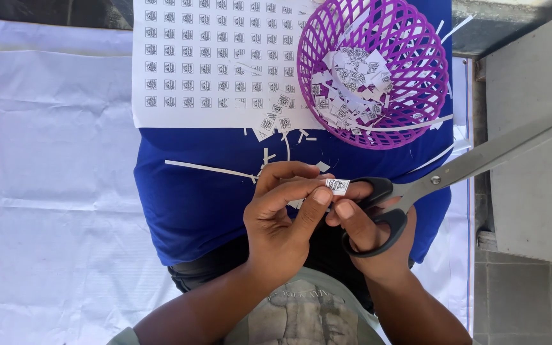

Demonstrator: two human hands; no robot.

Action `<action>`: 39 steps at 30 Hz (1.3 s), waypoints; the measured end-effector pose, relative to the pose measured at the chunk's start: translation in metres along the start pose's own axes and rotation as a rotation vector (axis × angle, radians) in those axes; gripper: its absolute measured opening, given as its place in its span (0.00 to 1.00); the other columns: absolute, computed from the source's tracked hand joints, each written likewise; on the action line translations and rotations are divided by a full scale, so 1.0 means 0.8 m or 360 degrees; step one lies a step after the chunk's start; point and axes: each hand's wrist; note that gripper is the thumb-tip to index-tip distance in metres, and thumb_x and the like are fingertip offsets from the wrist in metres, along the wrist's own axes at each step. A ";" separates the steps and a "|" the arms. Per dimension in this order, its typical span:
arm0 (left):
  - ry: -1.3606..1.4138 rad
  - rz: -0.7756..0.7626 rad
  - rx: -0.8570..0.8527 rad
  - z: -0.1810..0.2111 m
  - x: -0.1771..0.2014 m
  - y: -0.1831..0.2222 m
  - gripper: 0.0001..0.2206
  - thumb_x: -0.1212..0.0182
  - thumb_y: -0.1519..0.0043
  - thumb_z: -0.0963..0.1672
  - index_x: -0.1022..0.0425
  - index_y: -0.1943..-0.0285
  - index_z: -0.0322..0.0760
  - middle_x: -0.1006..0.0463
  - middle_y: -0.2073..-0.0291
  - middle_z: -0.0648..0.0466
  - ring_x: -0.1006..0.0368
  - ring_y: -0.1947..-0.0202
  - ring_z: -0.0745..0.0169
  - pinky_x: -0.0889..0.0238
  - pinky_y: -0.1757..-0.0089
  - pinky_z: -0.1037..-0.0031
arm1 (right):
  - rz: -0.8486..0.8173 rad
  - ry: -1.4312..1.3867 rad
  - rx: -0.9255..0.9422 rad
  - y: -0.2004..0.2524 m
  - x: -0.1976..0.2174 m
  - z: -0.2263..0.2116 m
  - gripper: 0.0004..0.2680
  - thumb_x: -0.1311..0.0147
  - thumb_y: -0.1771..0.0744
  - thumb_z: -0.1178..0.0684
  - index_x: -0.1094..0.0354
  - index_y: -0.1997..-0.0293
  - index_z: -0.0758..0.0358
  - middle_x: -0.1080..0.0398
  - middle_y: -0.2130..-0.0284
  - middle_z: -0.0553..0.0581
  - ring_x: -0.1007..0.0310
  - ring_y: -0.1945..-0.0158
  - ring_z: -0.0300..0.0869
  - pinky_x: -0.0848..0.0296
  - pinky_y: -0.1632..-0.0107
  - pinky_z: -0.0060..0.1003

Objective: Cutting individual small labels from a printed sheet using scissors and placing them into a basket

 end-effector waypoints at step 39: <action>-0.0557 -0.0294 -0.0148 0.052 0.028 -0.071 0.02 0.37 0.37 0.36 0.25 0.61 0.26 0.26 0.67 0.51 0.33 0.72 0.68 0.38 0.68 0.79 | -0.1021 0.0477 -0.0275 -0.043 0.059 0.026 0.20 0.30 0.46 0.33 0.27 0.72 0.60 0.28 0.80 0.50 0.31 0.78 0.36 0.36 0.75 0.28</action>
Point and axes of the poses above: each hand's wrist, its own y-axis away from the middle knuckle, its own x-axis out of the back of the hand, z = x × y
